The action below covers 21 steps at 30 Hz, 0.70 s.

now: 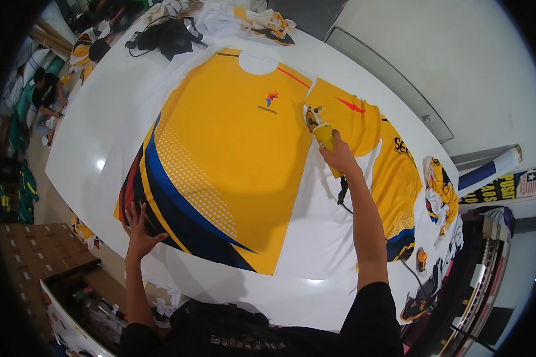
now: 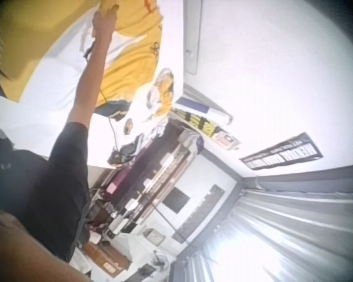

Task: The person uses a circular fabric cutter to trim excess white material from the edges of yellow printed jerseys on a large table, then bundles the trimmed pieces.

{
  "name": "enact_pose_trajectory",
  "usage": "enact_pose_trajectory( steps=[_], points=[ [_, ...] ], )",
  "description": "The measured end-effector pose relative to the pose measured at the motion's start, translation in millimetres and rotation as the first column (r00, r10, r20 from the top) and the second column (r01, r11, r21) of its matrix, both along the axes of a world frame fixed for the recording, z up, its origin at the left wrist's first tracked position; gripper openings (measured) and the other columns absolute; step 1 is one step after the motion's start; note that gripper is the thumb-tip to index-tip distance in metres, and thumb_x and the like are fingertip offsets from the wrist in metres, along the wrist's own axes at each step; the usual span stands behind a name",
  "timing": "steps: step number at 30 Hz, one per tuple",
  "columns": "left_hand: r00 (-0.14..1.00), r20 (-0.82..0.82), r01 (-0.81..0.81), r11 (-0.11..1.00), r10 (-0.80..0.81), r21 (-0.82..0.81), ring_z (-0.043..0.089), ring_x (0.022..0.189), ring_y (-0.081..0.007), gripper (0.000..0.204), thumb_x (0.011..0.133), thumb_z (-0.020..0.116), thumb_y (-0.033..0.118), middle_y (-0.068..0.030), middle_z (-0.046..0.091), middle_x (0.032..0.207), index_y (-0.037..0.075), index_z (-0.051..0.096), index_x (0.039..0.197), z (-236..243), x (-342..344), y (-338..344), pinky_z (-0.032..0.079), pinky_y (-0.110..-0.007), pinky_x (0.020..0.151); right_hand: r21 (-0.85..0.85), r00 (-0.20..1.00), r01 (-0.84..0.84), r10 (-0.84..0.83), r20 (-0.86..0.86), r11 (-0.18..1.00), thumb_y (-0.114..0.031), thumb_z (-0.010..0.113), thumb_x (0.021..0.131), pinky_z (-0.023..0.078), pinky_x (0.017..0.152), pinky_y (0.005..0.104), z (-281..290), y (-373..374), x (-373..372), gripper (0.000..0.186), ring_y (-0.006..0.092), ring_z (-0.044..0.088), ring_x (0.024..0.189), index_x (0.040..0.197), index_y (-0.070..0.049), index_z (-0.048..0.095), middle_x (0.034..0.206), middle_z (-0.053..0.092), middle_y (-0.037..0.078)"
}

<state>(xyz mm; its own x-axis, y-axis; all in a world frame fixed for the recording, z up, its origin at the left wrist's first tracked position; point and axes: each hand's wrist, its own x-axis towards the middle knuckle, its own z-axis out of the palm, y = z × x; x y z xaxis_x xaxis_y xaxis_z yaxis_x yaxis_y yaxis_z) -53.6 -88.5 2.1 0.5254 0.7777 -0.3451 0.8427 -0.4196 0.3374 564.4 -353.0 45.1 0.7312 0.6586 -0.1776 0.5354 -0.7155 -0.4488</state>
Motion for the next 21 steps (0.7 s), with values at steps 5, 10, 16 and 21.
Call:
enact_pose_trajectory(
  steps=[5,10,16,21],
  points=[
    [0.999,0.029,0.013,1.0,-0.013,0.014,-0.008,0.163,-0.0423,0.133,0.061,0.094,0.06,-0.0132,-0.001,0.178,0.022,0.026,0.169,-5,-5,2,-0.005,-0.071,0.123,0.027,0.999,0.031,-0.032,0.026,0.999,-0.037,0.07,0.088,0.056,0.09,0.0514,-7,25,-1,0.085,0.0523,0.07,0.105,0.151,0.007,0.033,0.111,0.069,0.038],
    [0.999,0.046,0.007,1.0,-0.006,-0.021,-0.011,0.162,-0.042,0.133,0.062,0.093,0.061,-0.0137,-0.004,0.178,0.021,0.026,0.169,-6,-7,6,-0.008,-0.072,0.121,0.03,0.993,0.119,-0.12,0.023,0.992,-0.038,0.069,0.088,0.057,0.09,0.053,-10,56,-1,0.081,0.0538,0.069,0.106,0.146,0.008,0.035,0.111,0.068,0.041],
    [0.998,0.057,0.011,0.999,-0.01,-0.03,-0.012,0.162,-0.0431,0.134,0.062,0.093,0.062,-0.0149,-0.005,0.178,0.02,0.024,0.169,-5,-7,8,-0.008,-0.073,0.121,0.071,0.973,0.212,-0.217,0.075,0.975,-0.033,0.069,0.086,0.059,0.084,0.0552,-15,89,2,0.07,0.0546,0.07,0.098,0.133,0.009,0.039,0.105,0.069,0.04],
    [0.999,0.051,0.009,0.999,-0.006,-0.043,-0.012,0.161,-0.0444,0.134,0.062,0.092,0.063,-0.0171,-0.005,0.178,0.02,0.024,0.169,-9,-11,10,-0.008,-0.073,0.121,0.011,0.963,0.269,-0.269,0.033,0.963,-0.04,0.069,0.086,0.056,0.093,0.0543,-12,115,7,0.081,0.0553,0.068,0.109,0.14,0.011,0.037,0.117,0.065,0.043]
  ],
)
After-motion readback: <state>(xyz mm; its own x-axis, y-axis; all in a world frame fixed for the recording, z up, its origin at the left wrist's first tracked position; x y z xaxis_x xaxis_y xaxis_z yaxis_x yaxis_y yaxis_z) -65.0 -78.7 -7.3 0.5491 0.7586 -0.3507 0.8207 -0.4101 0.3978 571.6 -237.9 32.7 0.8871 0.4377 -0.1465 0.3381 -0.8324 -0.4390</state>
